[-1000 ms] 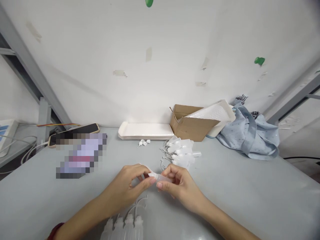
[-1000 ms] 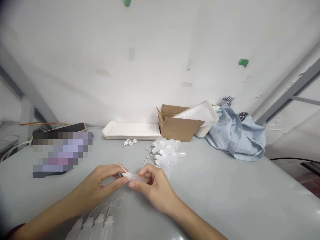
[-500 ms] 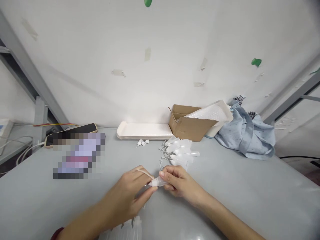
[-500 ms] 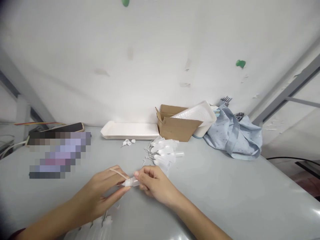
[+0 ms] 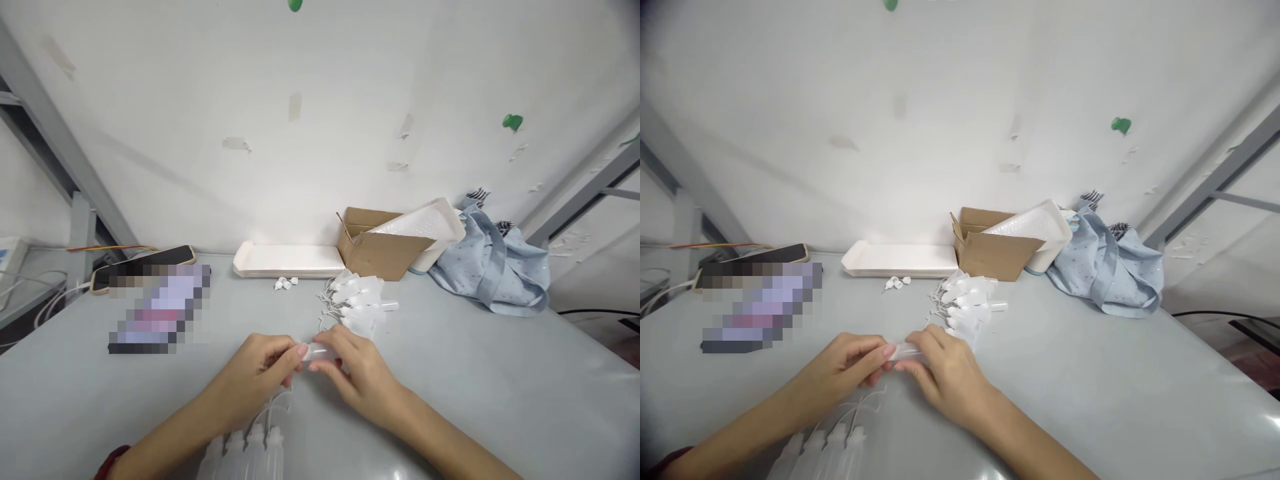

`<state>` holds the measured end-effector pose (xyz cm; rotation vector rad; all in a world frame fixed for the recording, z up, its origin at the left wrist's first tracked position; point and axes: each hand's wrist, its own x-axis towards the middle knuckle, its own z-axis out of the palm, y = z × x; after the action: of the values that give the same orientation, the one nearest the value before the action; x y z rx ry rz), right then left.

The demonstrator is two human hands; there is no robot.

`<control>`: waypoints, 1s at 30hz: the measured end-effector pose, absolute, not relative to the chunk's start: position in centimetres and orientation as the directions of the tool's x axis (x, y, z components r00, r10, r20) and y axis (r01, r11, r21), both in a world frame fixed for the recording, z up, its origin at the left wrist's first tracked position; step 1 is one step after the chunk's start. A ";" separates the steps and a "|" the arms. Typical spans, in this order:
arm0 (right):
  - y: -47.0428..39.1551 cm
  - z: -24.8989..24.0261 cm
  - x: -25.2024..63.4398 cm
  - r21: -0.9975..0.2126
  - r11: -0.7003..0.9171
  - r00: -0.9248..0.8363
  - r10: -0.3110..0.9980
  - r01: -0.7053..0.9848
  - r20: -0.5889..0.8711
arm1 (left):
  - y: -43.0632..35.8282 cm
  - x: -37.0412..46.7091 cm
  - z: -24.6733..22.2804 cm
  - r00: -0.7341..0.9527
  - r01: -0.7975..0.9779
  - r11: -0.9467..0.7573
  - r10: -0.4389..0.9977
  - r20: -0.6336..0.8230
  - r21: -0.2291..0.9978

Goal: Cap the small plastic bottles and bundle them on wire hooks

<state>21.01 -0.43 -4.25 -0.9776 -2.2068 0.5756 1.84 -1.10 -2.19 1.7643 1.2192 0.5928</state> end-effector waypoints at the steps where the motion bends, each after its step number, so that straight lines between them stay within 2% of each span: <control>1: -0.5 -4.3 21.0 -0.535 0.683 -0.548 0.725 0.497 0.417 | -1.1 1.8 -2.2 0.397 0.479 -0.106 0.911 -0.108 0.871; 2: -0.5 -4.4 21.0 -0.499 0.711 -0.567 0.700 0.496 0.434 | -1.0 1.8 -2.1 0.401 0.472 -0.098 0.909 -0.114 0.876; 4: -0.7 -4.1 20.9 -0.557 0.683 -0.555 0.721 0.472 0.415 | -1.0 1.8 -2.1 0.426 0.461 -0.121 0.899 -0.099 0.879; 6: -0.7 -3.8 20.8 -0.699 0.575 -0.524 0.786 0.424 0.329 | -1.1 1.7 -2.2 0.438 0.476 -0.191 0.898 -0.044 0.858; 9: -0.6 -3.5 20.7 -0.873 0.341 -0.497 0.857 0.348 0.137 | -1.3 1.6 -2.7 0.452 0.523 -0.403 0.878 0.157 0.751; 11: -0.5 -3.5 20.7 -0.928 0.228 -0.495 0.867 0.293 0.057 | -1.4 1.6 -2.9 0.460 0.516 -0.518 0.839 0.290 0.682; 13: -0.4 -3.6 20.7 -0.950 0.171 -0.495 0.869 0.260 0.021 | -1.5 1.7 -2.9 0.455 0.502 -0.525 0.836 0.306 0.687; 15: -0.4 -3.6 20.6 -0.938 0.212 -0.492 0.869 0.275 0.052 | -1.4 1.7 -2.6 0.453 0.515 -0.433 0.870 0.194 0.740; 18: -0.6 -3.7 20.6 -0.848 0.398 -0.503 0.843 0.350 0.188 | -1.3 1.6 -2.3 0.439 0.567 -0.325 0.897 0.056 0.757; 22: -0.8 -4.7 20.7 -0.641 0.629 -0.558 0.751 0.441 0.353 | -1.3 1.5 -2.5 0.458 0.579 -0.304 0.889 0.006 0.756; 25: -0.9 -5.2 20.7 -0.495 0.707 -0.580 0.703 0.505 0.412 | -1.3 1.6 -2.4 0.472 0.551 -0.311 0.881 0.018 0.774; 27: -0.9 -5.0 20.6 -0.527 0.688 -0.569 0.718 0.498 0.401 | -1.4 1.8 -2.4 0.477 0.556 -0.348 0.877 0.054 0.755; 30: -0.9 -4.3 20.4 -0.778 0.496 -0.531 0.809 0.386 0.252 | -1.6 1.8 -2.9 0.478 0.598 -0.410 0.872 0.104 0.688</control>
<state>20.39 -0.92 -4.27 -0.9774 -2.1280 0.8947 1.81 -1.60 -2.91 2.1472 1.2116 0.6155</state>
